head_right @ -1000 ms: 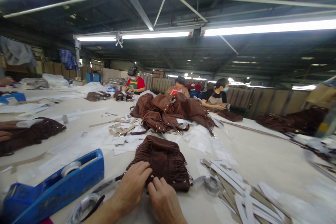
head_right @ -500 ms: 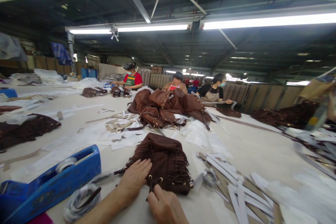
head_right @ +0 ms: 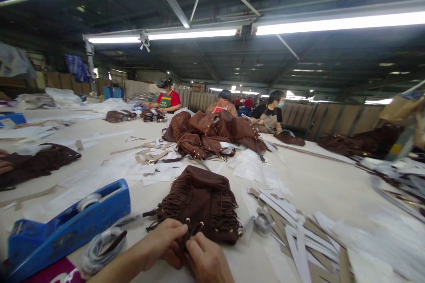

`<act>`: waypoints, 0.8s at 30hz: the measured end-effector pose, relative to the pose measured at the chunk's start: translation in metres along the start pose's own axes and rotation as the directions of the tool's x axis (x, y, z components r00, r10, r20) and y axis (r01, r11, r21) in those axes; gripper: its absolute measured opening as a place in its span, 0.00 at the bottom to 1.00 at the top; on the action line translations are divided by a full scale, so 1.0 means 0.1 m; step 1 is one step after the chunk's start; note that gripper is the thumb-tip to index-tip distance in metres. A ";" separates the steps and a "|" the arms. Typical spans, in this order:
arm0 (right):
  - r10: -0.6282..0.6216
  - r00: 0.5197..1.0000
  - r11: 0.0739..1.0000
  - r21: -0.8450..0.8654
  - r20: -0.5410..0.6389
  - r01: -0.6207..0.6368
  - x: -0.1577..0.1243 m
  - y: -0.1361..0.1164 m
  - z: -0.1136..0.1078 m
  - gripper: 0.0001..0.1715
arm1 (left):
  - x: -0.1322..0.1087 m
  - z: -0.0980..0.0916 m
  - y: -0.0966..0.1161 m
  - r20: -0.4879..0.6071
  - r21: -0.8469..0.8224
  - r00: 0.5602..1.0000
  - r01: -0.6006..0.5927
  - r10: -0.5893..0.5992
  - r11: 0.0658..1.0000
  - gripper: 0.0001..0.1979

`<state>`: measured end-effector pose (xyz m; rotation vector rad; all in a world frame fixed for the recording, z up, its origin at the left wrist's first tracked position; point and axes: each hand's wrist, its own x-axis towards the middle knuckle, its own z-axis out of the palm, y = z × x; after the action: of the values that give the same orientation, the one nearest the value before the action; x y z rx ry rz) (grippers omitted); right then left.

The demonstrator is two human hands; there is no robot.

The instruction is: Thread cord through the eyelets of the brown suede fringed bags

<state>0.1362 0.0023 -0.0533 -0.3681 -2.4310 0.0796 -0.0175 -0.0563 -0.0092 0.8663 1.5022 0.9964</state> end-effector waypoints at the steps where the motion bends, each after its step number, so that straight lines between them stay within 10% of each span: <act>1: -0.012 1.000 1.000 0.019 0.022 0.012 0.00 -0.02 -0.03 0.10 | 0.02 0.02 -0.01 -0.011 -0.025 1.000 0.013 -0.013 1.000 0.09; 7: 0.053 0.991 0.970 0.230 0.122 -0.080 0.06 -0.01 -0.28 0.18 | 0.02 0.07 -0.02 -0.045 -0.145 0.997 0.047 -0.055 0.988 0.07; 14: 0.077 0.973 0.972 -0.236 0.217 -0.025 0.22 0.26 -0.08 0.43 | 0.00 0.00 0.04 0.098 -0.206 0.989 0.130 -0.112 0.970 0.04; 24: 0.338 0.890 0.870 -0.463 0.308 -0.170 0.48 0.24 0.13 0.36 | 0.06 0.03 0.06 0.051 -0.130 0.994 0.104 -0.098 0.986 0.05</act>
<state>0.0986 0.0397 -0.0372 -0.9595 -2.7596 -0.2987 -0.0152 -0.0480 -0.0060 0.7061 1.4111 0.9839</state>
